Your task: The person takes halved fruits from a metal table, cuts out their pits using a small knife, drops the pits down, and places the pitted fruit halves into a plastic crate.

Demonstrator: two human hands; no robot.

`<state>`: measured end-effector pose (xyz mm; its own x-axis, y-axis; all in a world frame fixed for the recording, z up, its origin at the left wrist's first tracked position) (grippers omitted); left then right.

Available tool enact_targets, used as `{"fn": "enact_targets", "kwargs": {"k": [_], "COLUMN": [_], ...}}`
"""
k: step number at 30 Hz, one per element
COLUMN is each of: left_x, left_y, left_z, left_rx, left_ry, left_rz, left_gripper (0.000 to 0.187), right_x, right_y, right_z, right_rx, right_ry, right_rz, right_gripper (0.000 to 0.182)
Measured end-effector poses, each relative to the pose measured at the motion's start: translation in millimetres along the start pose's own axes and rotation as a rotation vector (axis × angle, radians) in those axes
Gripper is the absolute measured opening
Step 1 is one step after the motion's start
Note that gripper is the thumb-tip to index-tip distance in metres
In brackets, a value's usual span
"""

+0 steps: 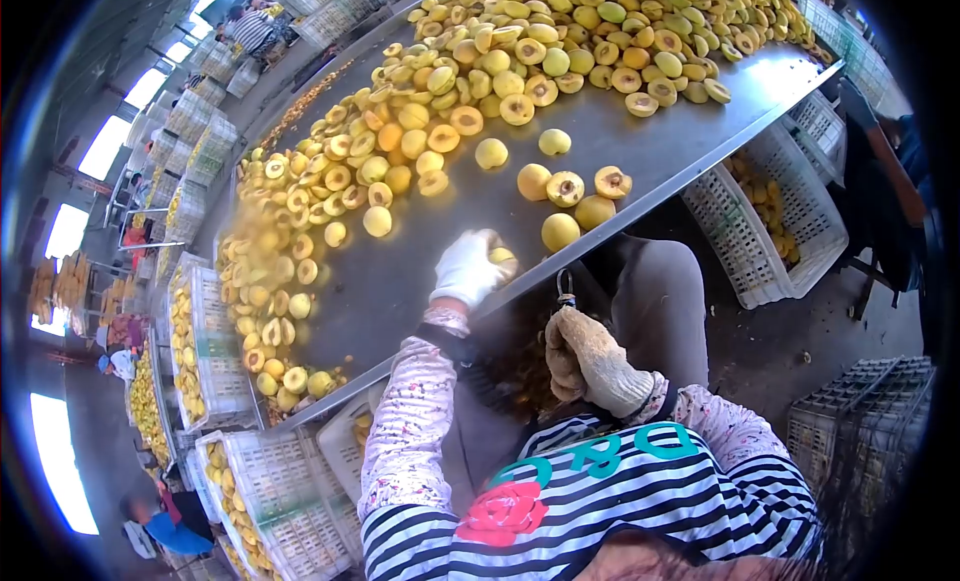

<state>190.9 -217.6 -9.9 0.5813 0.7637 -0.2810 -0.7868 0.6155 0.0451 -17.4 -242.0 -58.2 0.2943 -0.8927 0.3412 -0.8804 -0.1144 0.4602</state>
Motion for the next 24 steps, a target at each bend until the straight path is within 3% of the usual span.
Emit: {"fn": "enact_targets", "kwargs": {"k": [2,3,5,6,8,10,13,16,17,19,24], "left_x": [68,73,81,75,59,48,43,57,62,71,81], "left_y": [9,27,59,76,107,132,159,171,176,178,179], "left_z": [-14,-8,11,24,19,12,16,25,16,9,7], "left_rx": [-0.092,-0.037,-0.101,-0.127,-0.018,-0.069,-0.337,-0.566,-0.561,-0.554,-0.439], "left_ry": [0.543,1.029,1.478,1.732,1.946,1.858,1.679,1.421,1.481,1.539,1.583], "left_rz": [0.125,0.313,0.274,0.243,0.259,0.327,0.384,0.328,0.457,0.454,0.421], "left_gripper": [0.038,0.036,0.037,0.038,0.041,0.047,0.064,0.063,0.061,0.059,0.051], "right_x": [-9,-14,-16,-16,-22,-33,-52,-65,-66,-67,-85], "right_y": [-3,-4,-2,0,4,-2,-20,-30,-32,-32,-39], "right_z": [1,0,-3,-18,-46,-69,-71,-75,-79,-89,-77], "right_rx": [0.022,0.010,-0.103,-0.066,0.005,0.088,0.038,-0.025,-0.049,0.008,-0.006], "right_ry": [0.035,0.070,0.222,0.371,0.679,0.734,0.883,1.026,1.095,1.202,1.299], "right_rz": [-0.032,-0.046,-0.069,-0.104,-0.190,-0.117,-0.099,-0.084,-0.041,-0.051,-0.139], "right_gripper": [0.035,0.034,0.031,0.028,0.022,0.033,0.036,0.042,0.044,0.052,0.051]}}
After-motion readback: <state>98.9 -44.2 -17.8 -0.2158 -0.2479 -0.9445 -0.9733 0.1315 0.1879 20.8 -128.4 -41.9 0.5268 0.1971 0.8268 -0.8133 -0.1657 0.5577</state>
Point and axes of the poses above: each hand's wrist, its own y-axis away from the middle knuckle, its own z-axis out of the back of the hand, x = y × z, the point moved 9 cm from there along -y, towards the middle knuckle, and after that the axes turned 7 degrees about -x, right-handed, at the moved point
